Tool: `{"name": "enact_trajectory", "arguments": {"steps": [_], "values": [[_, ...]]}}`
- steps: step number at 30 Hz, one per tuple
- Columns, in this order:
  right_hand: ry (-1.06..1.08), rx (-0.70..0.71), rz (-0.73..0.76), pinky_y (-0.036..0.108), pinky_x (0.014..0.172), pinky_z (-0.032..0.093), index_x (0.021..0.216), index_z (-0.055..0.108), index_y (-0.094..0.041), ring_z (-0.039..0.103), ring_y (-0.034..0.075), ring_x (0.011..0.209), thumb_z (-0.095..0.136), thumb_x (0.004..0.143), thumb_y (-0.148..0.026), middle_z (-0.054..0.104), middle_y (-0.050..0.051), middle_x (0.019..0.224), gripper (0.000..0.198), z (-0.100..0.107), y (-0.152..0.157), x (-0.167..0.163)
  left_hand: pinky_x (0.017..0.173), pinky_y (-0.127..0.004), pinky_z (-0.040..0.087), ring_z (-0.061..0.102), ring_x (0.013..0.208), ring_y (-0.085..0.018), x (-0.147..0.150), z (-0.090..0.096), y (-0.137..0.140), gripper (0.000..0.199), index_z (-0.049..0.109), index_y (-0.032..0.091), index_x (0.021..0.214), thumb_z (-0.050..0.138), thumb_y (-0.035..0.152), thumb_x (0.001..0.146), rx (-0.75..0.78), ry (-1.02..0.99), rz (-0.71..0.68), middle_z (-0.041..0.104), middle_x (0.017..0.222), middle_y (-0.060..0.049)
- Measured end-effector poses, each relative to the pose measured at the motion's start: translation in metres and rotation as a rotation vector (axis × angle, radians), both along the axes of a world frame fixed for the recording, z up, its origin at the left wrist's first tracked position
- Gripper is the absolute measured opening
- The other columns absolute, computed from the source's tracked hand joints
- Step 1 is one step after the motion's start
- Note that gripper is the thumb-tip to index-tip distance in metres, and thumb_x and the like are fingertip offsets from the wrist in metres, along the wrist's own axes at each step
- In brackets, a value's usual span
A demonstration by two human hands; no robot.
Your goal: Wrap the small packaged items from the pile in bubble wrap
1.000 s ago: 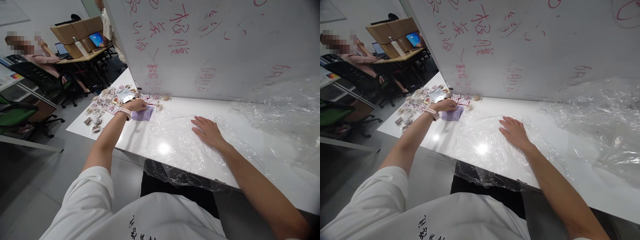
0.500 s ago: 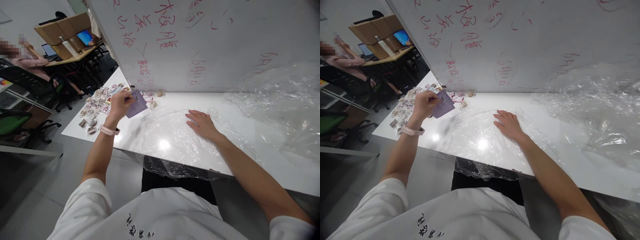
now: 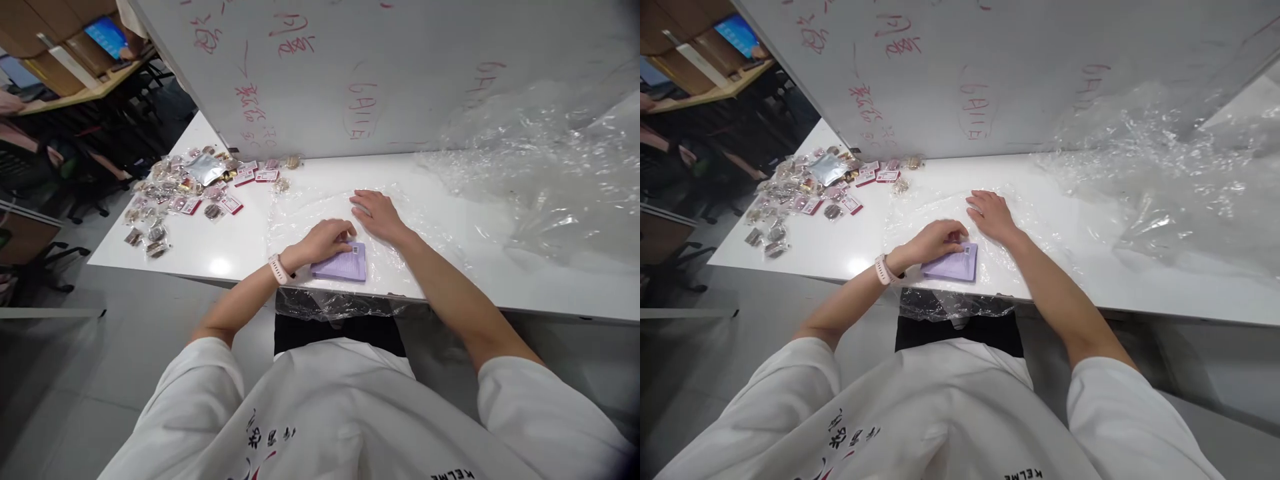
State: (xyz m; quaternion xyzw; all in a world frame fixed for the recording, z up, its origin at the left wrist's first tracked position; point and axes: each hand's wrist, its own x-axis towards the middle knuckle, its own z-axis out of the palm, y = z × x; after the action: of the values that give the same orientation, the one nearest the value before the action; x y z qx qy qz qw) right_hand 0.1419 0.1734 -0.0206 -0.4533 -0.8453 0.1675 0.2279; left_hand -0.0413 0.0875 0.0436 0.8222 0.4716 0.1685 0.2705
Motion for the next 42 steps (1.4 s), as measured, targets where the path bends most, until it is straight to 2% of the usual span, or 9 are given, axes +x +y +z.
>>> {"name": "enact_trajectory", "arguments": {"steps": [3, 6, 10, 13, 16, 20, 24, 31, 42], "values": [[0.005, -0.009, -0.002, 0.052, 0.113, 0.034, 0.131, 0.063, -0.024, 0.044, 0.028, 0.137, 0.039, 0.097, -0.038, 0.052, 0.005, 0.147, 0.043, -0.001, 0.0, 0.0, 0.091, -0.042, 0.044, 0.057, 0.105, -0.026, -0.01, 0.015, -0.049, 0.024, 0.065, 0.02, 0.107, 0.068, 0.032, 0.086, 0.181, -0.098, 0.231, 0.067, 0.112, -0.011], [0.013, -0.031, -0.004, 0.052, 0.114, 0.033, 0.133, 0.061, -0.026, 0.043, 0.027, 0.137, 0.039, 0.098, -0.038, 0.052, 0.004, 0.147, 0.043, -0.003, 0.002, 0.0, 0.07, -0.033, 0.046, 0.059, 0.073, -0.018, -0.015, 0.014, -0.123, 0.028, 0.067, 0.021, 0.076, 0.062, 0.045, 0.09, -0.206, -0.33, 0.249, 0.066, 0.077, -0.005], [0.04, -0.053, 0.001, 0.053, 0.115, 0.033, 0.137, 0.058, -0.025, 0.041, 0.028, 0.138, 0.038, 0.1, -0.043, 0.051, 0.005, 0.148, 0.045, 0.009, -0.001, 0.004, 0.053, -0.026, 0.039, 0.052, 0.058, -0.012, -0.013, -0.046, -0.2, 0.027, 0.07, 0.022, 0.079, 0.076, 0.049, 0.078, -0.913, -0.612, 0.298, 0.061, 0.069, -0.001], [0.117, 0.025, 0.03, 0.053, 0.112, 0.036, 0.136, 0.058, -0.024, 0.043, 0.029, 0.136, 0.039, 0.1, -0.048, 0.053, 0.006, 0.146, 0.047, 0.038, -0.017, 0.008, 0.056, -0.024, 0.045, 0.061, 0.07, -0.012, -0.014, -0.098, -0.215, 0.038, 0.069, 0.028, 0.1, 0.08, 0.051, 0.072, -1.074, -1.036, 0.72, 0.067, 0.101, -0.005], [0.141, 0.054, 0.25, 0.051, 0.107, 0.041, 0.125, 0.066, -0.024, 0.051, 0.028, 0.126, 0.041, 0.1, -0.049, 0.063, 0.005, 0.133, 0.043, 0.067, -0.049, 0.01, 0.072, -0.026, 0.053, 0.066, 0.091, -0.016, -0.019, -0.118, -0.206, 0.038, 0.069, 0.028, 0.103, 0.077, 0.054, 0.076, -1.123, -1.35, 0.812, 0.066, 0.117, -0.008], [0.066, -0.061, 0.552, 0.047, 0.097, 0.047, 0.115, 0.072, -0.022, 0.057, 0.026, 0.114, 0.042, 0.101, -0.043, 0.068, 0.009, 0.122, 0.039, 0.067, -0.089, 0.01, 0.071, -0.026, 0.051, 0.065, 0.079, -0.015, -0.023, -0.097, -0.195, 0.028, 0.072, 0.02, 0.087, 0.073, 0.047, 0.082, -1.05, -1.415, 0.638, 0.07, 0.093, -0.007], [0.079, -0.132, 0.576, 0.047, 0.099, 0.045, 0.123, 0.069, -0.021, 0.056, 0.026, 0.118, 0.04, 0.102, -0.038, 0.064, 0.01, 0.13, 0.039, 0.041, -0.097, 0.014, 0.065, -0.028, 0.05, 0.065, 0.067, -0.016, -0.021, -0.058, -0.183, 0.035, 0.075, 0.012, 0.075, 0.069, 0.045, 0.086, -0.891, -1.304, 0.488, 0.073, 0.078, -0.01], [0.158, -0.116, 0.601, 0.044, 0.099, 0.043, 0.12, 0.07, -0.024, 0.058, 0.024, 0.115, 0.041, 0.102, -0.04, 0.067, 0.009, 0.124, 0.037, 0.028, -0.088, 0.015, 0.107, -0.044, 0.046, 0.06, 0.125, -0.03, -0.009, -0.018, -0.129, 0.046, 0.077, 0.019, 0.11, 0.048, 0.051, 0.097, -0.483, -1.276, 0.317, 0.071, 0.123, -0.01], [0.215, -0.147, 0.596, 0.043, 0.099, 0.046, 0.118, 0.071, -0.024, 0.059, 0.024, 0.116, 0.035, 0.1, -0.058, 0.067, 0.012, 0.123, 0.052, 0.01, -0.085, 0.021, 0.125, -0.056, 0.004, 0.036, 0.147, -0.025, 0.002, -0.028, -0.121, 0.047, 0.044, 0.026, 0.147, 0.045, 0.027, 0.1, 0.273, -0.095, 0.067, 0.044, 0.154, -0.008]]}}
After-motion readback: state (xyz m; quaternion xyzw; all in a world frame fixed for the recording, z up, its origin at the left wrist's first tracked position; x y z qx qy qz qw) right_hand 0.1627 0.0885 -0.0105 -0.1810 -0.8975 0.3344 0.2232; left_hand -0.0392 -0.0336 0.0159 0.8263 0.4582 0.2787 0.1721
